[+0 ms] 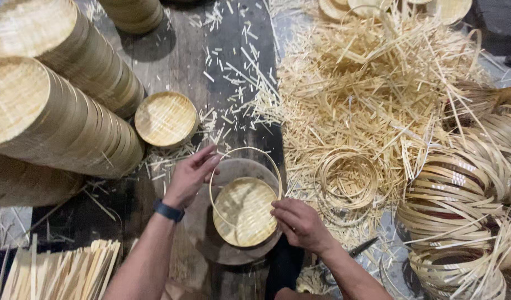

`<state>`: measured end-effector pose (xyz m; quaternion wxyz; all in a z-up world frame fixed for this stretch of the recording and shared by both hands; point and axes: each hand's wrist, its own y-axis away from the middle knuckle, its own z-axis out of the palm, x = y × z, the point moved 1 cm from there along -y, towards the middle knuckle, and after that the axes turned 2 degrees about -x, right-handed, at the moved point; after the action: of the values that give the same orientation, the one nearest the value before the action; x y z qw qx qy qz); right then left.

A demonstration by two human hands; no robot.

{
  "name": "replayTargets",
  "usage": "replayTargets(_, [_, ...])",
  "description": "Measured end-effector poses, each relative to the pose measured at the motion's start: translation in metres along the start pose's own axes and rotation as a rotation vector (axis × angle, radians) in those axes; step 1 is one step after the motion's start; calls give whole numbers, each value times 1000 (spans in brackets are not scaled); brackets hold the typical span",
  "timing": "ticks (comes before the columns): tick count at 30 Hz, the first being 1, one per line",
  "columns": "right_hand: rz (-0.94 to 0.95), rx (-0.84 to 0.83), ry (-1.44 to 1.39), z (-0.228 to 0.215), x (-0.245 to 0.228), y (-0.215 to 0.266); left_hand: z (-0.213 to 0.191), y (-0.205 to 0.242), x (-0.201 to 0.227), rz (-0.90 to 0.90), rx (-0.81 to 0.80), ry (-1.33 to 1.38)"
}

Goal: The person weaves bamboo strips onto a circular base, securing the edges by hand and trimming excess material with a small tool.

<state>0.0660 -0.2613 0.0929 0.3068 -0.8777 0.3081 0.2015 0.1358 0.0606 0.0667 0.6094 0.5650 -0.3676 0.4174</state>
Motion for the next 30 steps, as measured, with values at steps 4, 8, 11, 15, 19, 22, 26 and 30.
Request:
replayTargets(4, [268, 18, -217, 10, 6, 12, 6, 1, -27, 87, -66, -31])
replayTargets(8, [655, 202, -150, 30, 21, 10, 21, 28, -57, 121, 101, -438])
replayTargets(11, [789, 163, -195, 40, 29, 11, 29, 44, -69, 93, 222, -698])
replayTargets(15, [719, 207, -210, 60, 27, 15, 32, 51, -78, 310, 298, -836])
replayTargets(19, [724, 195, -103, 68, 30, 11, 33, 39, -103, 654, 409, -932])
replayTargets(22, [667, 243, -158, 68, 32, 7, 34, 19, -138, 431, 303, -591])
replayTargets(26, [600, 202, -85, 68, 31, 5, 36, 9, -150, 384, 308, -675])
replayTargets(30, [502, 273, -74, 72, 30, 11, 40, 12, -134, 478, 305, -634])
